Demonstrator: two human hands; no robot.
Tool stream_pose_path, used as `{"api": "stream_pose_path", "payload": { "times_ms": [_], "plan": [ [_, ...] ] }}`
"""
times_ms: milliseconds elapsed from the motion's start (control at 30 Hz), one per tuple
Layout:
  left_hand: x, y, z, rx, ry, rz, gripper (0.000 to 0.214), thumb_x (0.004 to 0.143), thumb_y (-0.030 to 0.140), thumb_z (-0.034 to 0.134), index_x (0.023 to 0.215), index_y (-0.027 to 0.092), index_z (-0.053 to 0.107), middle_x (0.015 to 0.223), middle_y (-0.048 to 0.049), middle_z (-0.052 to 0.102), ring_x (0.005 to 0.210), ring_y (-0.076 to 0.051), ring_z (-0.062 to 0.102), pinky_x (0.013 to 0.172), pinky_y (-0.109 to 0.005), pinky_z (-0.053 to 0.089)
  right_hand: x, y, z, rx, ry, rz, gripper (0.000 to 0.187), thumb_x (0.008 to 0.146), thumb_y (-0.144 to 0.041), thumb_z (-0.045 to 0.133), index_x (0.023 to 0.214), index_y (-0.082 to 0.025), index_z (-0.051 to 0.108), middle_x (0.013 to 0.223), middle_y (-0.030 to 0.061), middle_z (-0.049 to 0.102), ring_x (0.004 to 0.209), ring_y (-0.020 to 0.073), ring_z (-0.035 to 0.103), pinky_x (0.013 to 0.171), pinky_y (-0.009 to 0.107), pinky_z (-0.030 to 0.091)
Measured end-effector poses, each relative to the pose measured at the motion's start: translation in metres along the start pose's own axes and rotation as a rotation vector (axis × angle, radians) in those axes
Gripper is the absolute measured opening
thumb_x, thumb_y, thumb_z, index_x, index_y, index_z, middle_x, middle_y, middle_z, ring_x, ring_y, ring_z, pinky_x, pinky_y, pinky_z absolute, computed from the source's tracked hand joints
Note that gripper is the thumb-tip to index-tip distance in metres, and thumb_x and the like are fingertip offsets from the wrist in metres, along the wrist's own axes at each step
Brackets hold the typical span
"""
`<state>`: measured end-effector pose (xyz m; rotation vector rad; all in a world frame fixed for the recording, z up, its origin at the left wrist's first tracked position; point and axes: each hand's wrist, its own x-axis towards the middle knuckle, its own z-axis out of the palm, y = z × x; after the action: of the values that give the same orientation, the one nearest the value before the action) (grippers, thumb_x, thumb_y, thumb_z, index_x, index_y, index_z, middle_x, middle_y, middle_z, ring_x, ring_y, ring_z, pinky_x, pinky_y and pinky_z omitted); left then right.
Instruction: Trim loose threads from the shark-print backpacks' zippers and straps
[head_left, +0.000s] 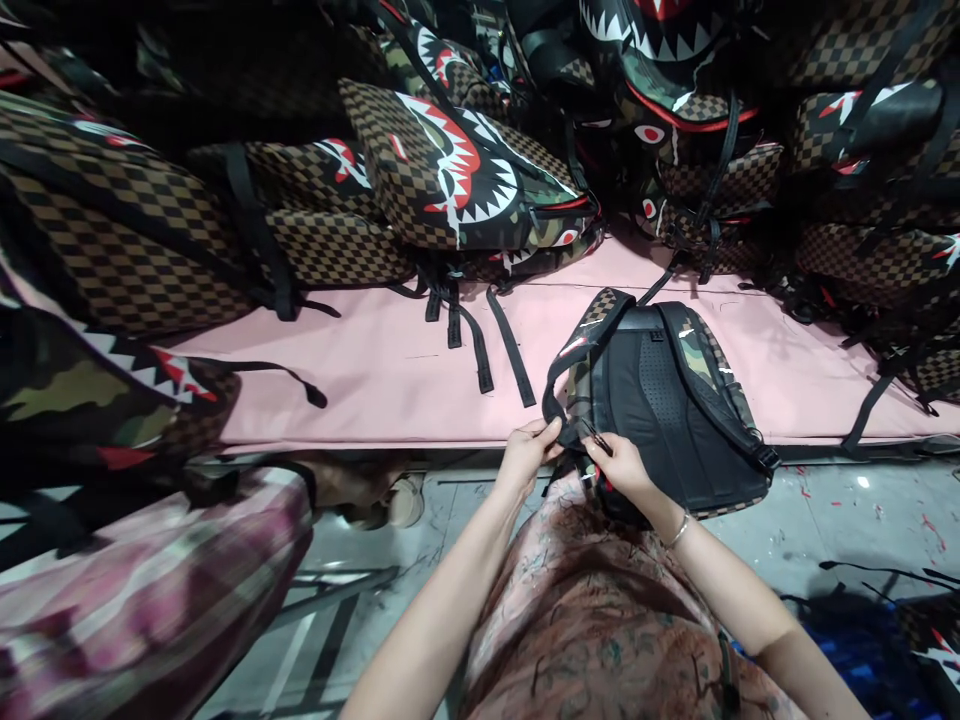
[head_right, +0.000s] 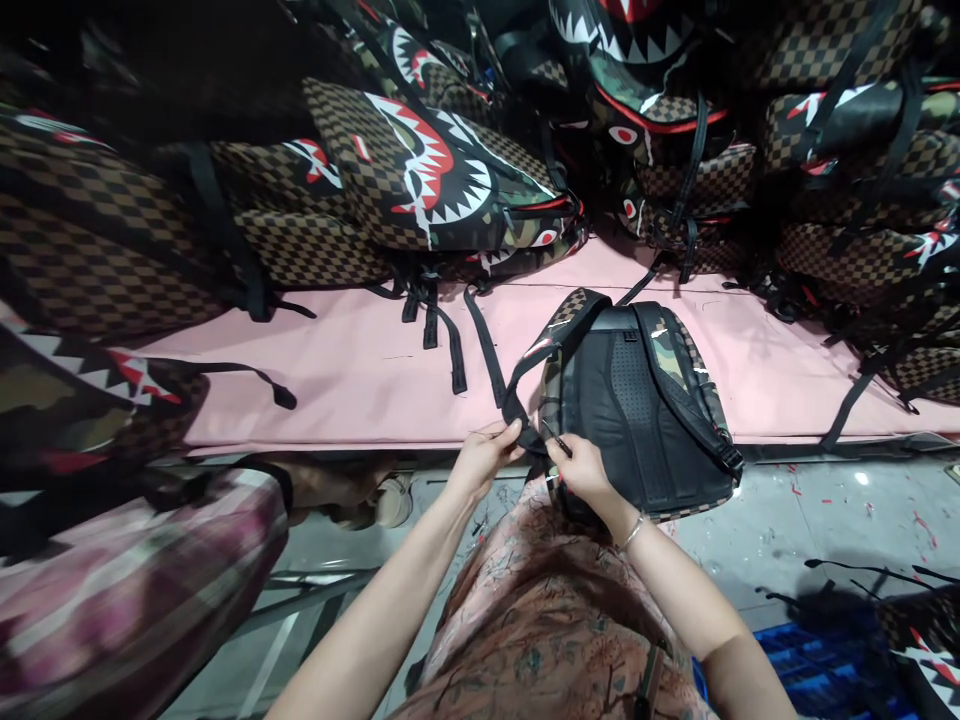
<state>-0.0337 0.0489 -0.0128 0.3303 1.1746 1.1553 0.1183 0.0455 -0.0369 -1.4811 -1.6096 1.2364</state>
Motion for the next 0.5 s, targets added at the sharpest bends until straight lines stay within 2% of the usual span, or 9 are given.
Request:
{"api": "stream_pose_path", "payload": {
  "times_ms": [100, 200, 367, 500],
  "plan": [
    [0.001, -0.011, 0.012, -0.119, 0.021, -0.045, 0.010, 0.069, 0.013, 0.067, 0.064, 0.011, 0.058, 0.056, -0.0017, 0.061, 0.046, -0.008, 0.055, 0.049, -0.019, 0.049, -0.004, 0.001, 0.001, 0.109, 0.030, -0.009, 0.026, 0.077, -0.033, 0.050, 0.093, -0.016, 0.060, 0.089, 0.0056, 0.067, 0.081, 0.0185, 0.062, 0.072, 0.029, 0.047],
    [-0.001, -0.021, 0.019, -0.212, 0.040, -0.041, 0.012, 0.073, 0.010, 0.063, 0.064, 0.012, 0.055, 0.055, 0.0001, 0.059, 0.044, -0.006, 0.054, 0.048, -0.016, 0.048, -0.004, 0.000, 0.000, 0.196, 0.028, -0.024, 0.031, 0.076, -0.032, 0.051, 0.101, -0.016, 0.058, 0.097, 0.0058, 0.065, 0.086, 0.0169, 0.061, 0.077, 0.028, 0.047],
    [-0.011, -0.022, 0.012, -0.301, 0.110, 0.055, 0.014, 0.070, 0.008, 0.065, 0.076, 0.014, 0.054, 0.065, 0.0007, 0.063, 0.052, -0.007, 0.060, 0.053, -0.016, 0.051, 0.002, 0.000, 0.003, 0.257, 0.006, -0.016, 0.027, 0.072, -0.032, 0.056, 0.093, -0.016, 0.061, 0.082, 0.0034, 0.066, 0.071, 0.0156, 0.061, 0.068, 0.028, 0.048],
    [-0.013, -0.023, 0.008, -0.353, 0.139, 0.031, 0.014, 0.071, 0.001, 0.060, 0.075, 0.013, 0.055, 0.062, 0.0005, 0.062, 0.049, -0.008, 0.059, 0.052, -0.019, 0.053, -0.004, -0.001, 0.005, 0.250, 0.106, -0.019, 0.025, 0.074, -0.035, 0.054, 0.092, -0.017, 0.056, 0.072, 0.0005, 0.060, 0.064, 0.0144, 0.056, 0.061, 0.026, 0.046]
  ]
}}
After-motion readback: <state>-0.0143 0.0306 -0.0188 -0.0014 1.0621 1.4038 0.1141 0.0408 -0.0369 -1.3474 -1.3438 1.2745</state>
